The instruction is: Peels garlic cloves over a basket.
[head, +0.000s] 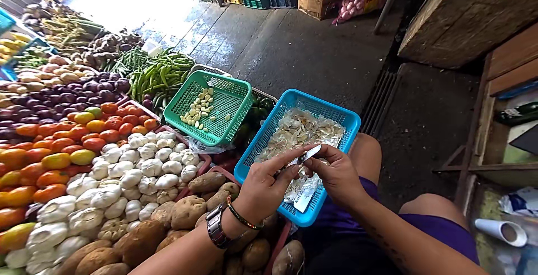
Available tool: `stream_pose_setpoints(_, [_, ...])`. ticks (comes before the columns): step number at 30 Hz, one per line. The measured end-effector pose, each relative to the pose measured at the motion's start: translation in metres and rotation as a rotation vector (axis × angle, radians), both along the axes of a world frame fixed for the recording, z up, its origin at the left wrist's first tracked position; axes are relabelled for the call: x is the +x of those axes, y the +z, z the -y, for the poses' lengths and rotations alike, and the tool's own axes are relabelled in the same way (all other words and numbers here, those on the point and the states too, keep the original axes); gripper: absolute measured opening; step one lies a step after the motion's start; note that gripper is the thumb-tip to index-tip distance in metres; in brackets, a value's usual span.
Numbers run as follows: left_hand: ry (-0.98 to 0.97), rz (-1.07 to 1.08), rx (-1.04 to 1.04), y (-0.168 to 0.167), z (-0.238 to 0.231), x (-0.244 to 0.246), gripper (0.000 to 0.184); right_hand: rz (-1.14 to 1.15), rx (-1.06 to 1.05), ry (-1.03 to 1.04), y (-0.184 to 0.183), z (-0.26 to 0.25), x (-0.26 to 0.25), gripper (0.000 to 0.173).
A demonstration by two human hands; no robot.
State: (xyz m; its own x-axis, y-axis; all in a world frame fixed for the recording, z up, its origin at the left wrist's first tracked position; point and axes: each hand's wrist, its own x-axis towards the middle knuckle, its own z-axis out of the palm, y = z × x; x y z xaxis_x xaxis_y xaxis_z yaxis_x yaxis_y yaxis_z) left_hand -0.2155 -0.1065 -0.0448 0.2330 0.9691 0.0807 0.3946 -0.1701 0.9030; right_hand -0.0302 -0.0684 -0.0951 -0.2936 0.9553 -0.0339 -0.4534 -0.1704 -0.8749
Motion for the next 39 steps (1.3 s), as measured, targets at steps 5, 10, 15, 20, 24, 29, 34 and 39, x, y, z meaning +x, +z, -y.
stream_pose_setpoints(5, [0.022,0.013,0.041,-0.003,0.001,0.002,0.032,0.058,0.026,-0.022,0.002,0.000,0.003,0.011])
stream_pose_setpoints(10, [0.115,0.149,-0.153,0.002,-0.001,0.003,0.029,-0.023,-0.047,0.004,0.004,0.000,0.002,0.011])
stream_pose_setpoints(15, [0.311,0.374,-0.430,0.005,-0.008,0.000,0.032,-0.131,-0.101,0.017,0.002,-0.003,0.004,0.015])
stream_pose_setpoints(20, [0.127,0.146,-0.129,-0.002,0.001,0.003,0.048,-0.174,-0.177,0.001,0.004,-0.004,0.003,0.012])
stream_pose_setpoints(24, [0.072,0.004,0.032,-0.007,0.003,0.004,0.043,-0.232,-0.196,0.033,0.002,-0.001,0.000,0.013])
stream_pose_setpoints(29, [0.068,-0.038,0.112,-0.010,0.002,0.003,0.032,-0.249,-0.229,0.024,0.006,0.002,-0.004,0.009])
stream_pose_setpoints(34, [0.146,0.005,-0.079,-0.001,-0.001,0.002,0.030,-0.273,-0.277,0.040,0.008,0.002,-0.004,0.007])
stream_pose_setpoints(39, [0.290,0.294,-0.318,0.001,-0.007,-0.001,0.032,-0.294,-0.252,0.064,0.004,0.001,-0.004,0.013])
